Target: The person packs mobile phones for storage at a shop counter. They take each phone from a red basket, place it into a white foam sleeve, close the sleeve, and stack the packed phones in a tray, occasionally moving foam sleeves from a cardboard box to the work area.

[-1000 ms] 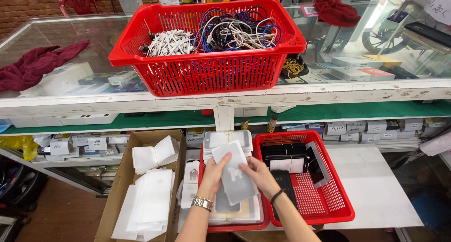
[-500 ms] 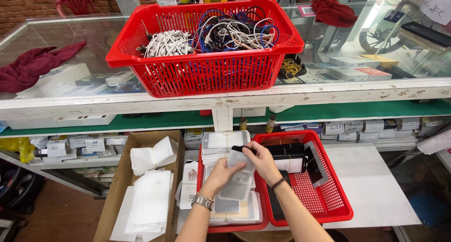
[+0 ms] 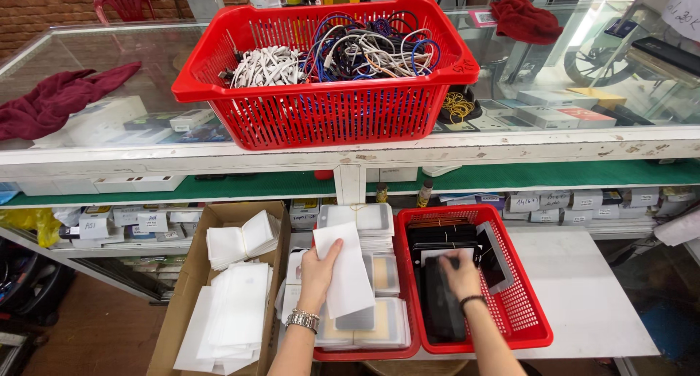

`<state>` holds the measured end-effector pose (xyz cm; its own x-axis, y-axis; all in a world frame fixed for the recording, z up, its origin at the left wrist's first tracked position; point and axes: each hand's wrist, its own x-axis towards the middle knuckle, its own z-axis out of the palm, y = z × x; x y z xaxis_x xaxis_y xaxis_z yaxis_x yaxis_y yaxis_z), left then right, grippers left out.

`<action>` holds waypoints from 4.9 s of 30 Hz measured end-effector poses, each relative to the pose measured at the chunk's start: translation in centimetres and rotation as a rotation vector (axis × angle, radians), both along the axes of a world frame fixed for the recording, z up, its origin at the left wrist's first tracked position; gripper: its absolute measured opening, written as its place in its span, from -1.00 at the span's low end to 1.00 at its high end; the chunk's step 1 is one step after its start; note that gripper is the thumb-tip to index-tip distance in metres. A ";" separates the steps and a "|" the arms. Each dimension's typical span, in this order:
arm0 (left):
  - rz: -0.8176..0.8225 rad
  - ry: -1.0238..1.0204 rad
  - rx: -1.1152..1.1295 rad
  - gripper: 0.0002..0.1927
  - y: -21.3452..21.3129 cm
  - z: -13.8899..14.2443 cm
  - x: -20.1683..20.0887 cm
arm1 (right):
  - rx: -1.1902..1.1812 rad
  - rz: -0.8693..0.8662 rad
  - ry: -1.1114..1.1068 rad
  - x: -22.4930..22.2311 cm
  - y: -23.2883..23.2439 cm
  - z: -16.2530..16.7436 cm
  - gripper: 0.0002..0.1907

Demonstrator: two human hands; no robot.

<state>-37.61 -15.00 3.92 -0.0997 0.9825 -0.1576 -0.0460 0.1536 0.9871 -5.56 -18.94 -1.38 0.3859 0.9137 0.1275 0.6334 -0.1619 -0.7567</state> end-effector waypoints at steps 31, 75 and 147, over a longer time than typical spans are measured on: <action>-0.288 -0.351 -0.018 -0.54 1.7 -0.6 -0.2 | -0.145 0.534 0.807 -14.9 -0.3 5.5 -0.56; -0.018 0.205 0.178 -0.63 -1.6 -1.3 4.5 | -0.085 0.196 0.385 -9.7 0.3 2.2 -0.61; -0.026 0.341 0.042 -0.35 -0.1 -0.9 8.6 | -0.148 0.485 0.073 -10.5 2.7 1.7 -0.29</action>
